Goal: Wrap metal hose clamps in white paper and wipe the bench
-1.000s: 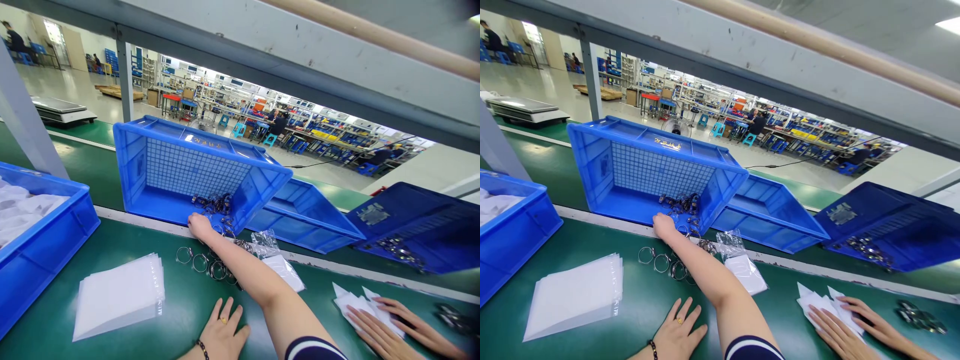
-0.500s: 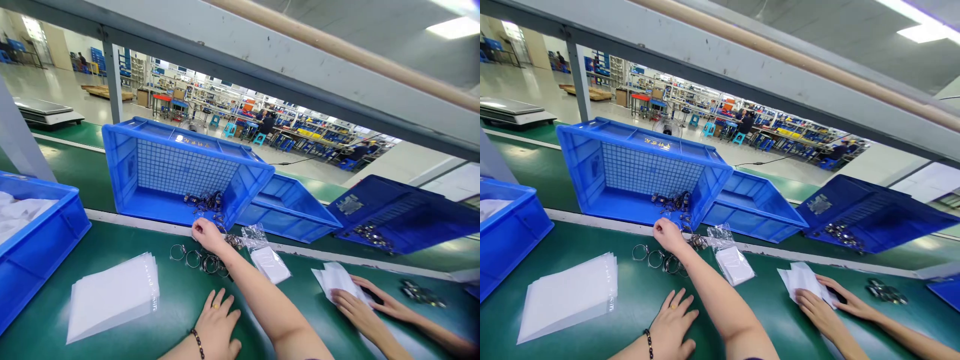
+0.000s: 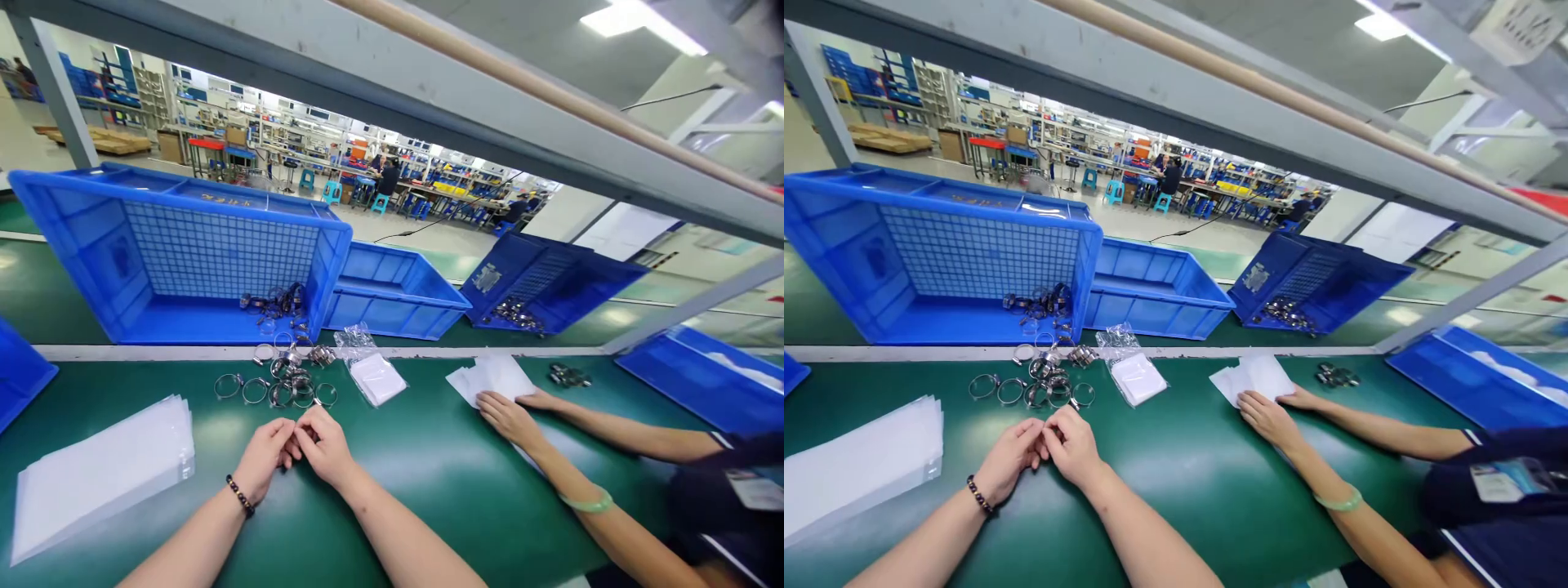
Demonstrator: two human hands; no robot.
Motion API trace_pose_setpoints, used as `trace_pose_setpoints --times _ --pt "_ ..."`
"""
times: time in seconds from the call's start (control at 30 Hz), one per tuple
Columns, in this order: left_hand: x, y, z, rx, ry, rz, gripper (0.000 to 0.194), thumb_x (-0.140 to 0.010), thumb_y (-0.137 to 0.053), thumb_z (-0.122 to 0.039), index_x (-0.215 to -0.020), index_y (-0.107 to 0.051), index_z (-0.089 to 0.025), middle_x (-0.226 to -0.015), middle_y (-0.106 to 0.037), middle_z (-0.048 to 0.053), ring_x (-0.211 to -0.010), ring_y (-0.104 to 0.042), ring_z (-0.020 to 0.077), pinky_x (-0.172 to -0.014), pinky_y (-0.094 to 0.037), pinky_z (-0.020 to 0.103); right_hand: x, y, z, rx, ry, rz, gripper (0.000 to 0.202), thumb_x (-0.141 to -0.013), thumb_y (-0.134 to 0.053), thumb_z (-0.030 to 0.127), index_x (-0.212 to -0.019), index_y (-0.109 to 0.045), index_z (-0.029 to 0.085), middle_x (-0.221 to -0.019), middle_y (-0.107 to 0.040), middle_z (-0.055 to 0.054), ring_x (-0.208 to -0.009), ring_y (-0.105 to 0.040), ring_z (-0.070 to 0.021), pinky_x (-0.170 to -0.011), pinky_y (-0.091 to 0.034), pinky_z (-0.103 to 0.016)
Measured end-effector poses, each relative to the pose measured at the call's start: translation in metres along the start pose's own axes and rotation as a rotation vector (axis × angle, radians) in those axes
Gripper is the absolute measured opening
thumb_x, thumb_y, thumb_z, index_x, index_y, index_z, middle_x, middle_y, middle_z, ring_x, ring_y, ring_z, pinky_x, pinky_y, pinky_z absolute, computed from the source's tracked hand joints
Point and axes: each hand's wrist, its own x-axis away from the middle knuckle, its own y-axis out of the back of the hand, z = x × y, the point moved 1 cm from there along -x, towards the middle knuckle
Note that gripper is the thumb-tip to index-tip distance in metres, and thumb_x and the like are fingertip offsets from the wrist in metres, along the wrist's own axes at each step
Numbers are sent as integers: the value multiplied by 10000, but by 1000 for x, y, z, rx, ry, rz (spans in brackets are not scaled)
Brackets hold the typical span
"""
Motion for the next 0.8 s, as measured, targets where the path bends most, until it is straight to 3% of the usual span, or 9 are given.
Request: trace_pose_setpoints --times 0.17,0.4,0.8 --pt "4 -3 -4 3 -21 -21 416 -667 -719 -504 -708 -535 -133 -586 -561 2 -524 -491 84 -467 -340 179 -1 5 -3 -76 -7 38 107 -843 -545 223 -771 -620 194 -781 -569 -22 -705 -522 -118 -643 -432 -243" --pt "6 -4 -8 -68 -22 -69 341 -666 -699 -432 -682 -516 -144 -526 -524 -26 -481 -441 79 -482 -316 196 1 0 -10 -254 -170 61 39 -770 -615 194 -742 -641 191 -752 -597 0 -619 -504 -93 -571 -406 -216" --pt "3 -2 -7 -142 -81 -69 342 -729 -654 -461 -674 -531 -146 -560 -550 0 -533 -470 99 -558 -366 218 -3 1 -12 -328 -236 73 56 -757 -565 190 -741 -619 187 -742 -601 -6 -648 -544 -108 -609 -443 -234"
